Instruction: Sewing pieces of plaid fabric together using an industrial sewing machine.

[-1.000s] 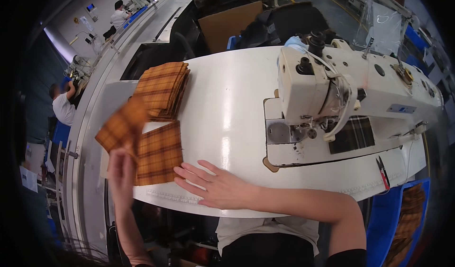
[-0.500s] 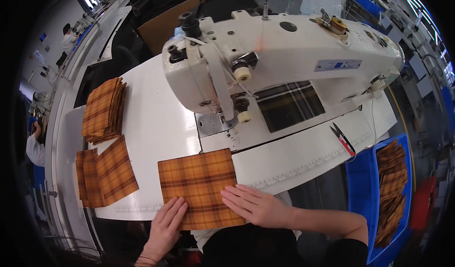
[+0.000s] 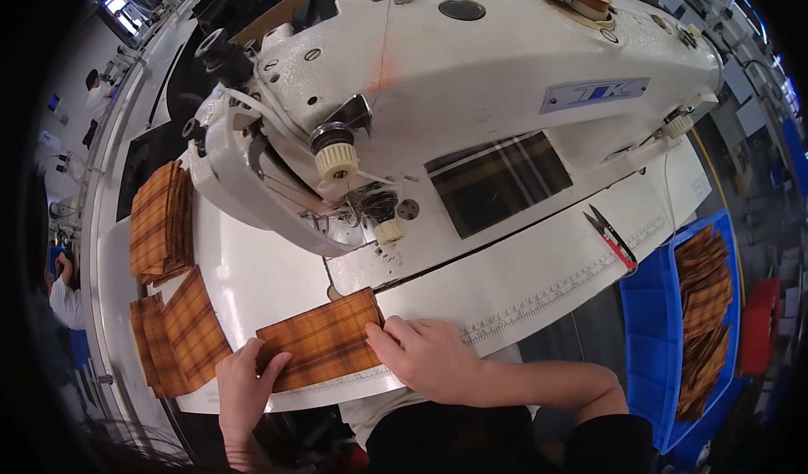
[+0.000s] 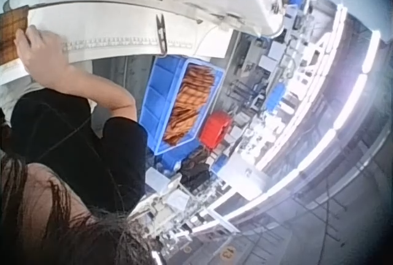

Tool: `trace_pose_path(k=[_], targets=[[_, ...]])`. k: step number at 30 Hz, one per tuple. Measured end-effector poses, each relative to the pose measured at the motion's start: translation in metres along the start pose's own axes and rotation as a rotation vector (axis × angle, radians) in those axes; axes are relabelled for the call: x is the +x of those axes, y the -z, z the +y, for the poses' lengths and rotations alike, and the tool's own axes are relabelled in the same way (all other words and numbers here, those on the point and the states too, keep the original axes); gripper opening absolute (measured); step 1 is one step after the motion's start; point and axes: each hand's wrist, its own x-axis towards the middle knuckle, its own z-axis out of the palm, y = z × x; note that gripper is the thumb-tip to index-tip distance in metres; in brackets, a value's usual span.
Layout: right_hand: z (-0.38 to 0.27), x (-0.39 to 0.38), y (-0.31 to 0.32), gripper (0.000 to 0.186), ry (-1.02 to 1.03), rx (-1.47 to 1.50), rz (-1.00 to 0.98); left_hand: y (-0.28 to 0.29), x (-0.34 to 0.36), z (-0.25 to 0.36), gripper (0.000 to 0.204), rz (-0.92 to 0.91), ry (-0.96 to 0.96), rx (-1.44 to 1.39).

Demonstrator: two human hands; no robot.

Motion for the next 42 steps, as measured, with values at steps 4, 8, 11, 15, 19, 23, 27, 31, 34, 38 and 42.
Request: trace_pose_path(k=[4, 8, 11, 15, 19, 23, 27, 31, 34, 38, 42], targets=[[-0.002, -0.004, -0.003, 0.029, 0.014, -0.055, -0.033, -0.027, 0.029, 0.041, 0.023, 0.151, -0.314, 0.045], [-0.005, -0.01, 0.001, 0.041, 0.03, -0.133, -0.027, -0.058, 0.049, 0.052, 0.02, 0.196, -0.428, -0.217], [-0.008, -0.019, 0.004, 0.052, 0.053, -0.16, -0.031, -0.064, 0.049, 0.044, 0.019, 0.179, -0.415, -0.332], [-0.012, -0.03, -0.003, 0.057, 0.058, -0.24, -0.016, -0.065, 0.047, 0.038, 0.017, 0.144, -0.369, -0.373], [-0.012, -0.037, -0.008, 0.056, 0.044, -0.223, 0.02, -0.063, 0.047, 0.041, 0.014, 0.11, -0.329, -0.398], [-0.013, -0.04, -0.006, 0.055, 0.041, -0.241, 0.024, -0.061, 0.047, 0.042, 0.013, 0.082, -0.282, -0.417], [-0.013, -0.042, -0.007, 0.055, 0.043, -0.192, 0.047, -0.061, 0.048, 0.045, 0.012, 0.095, -0.285, -0.411], [-0.013, -0.043, -0.007, 0.054, 0.045, -0.188, 0.055, -0.059, 0.047, 0.049, 0.014, 0.087, -0.242, -0.409], [-0.013, -0.043, -0.007, 0.054, 0.042, -0.174, 0.052, -0.057, 0.047, 0.051, 0.015, 0.078, -0.22, -0.4], [-0.012, -0.043, -0.007, 0.052, 0.037, -0.166, 0.044, -0.055, 0.048, 0.053, 0.015, 0.045, -0.165, -0.454], [-0.011, -0.044, -0.007, 0.055, 0.066, -0.265, 0.031, -0.054, 0.048, 0.054, 0.016, 0.026, -0.158, -0.491]])
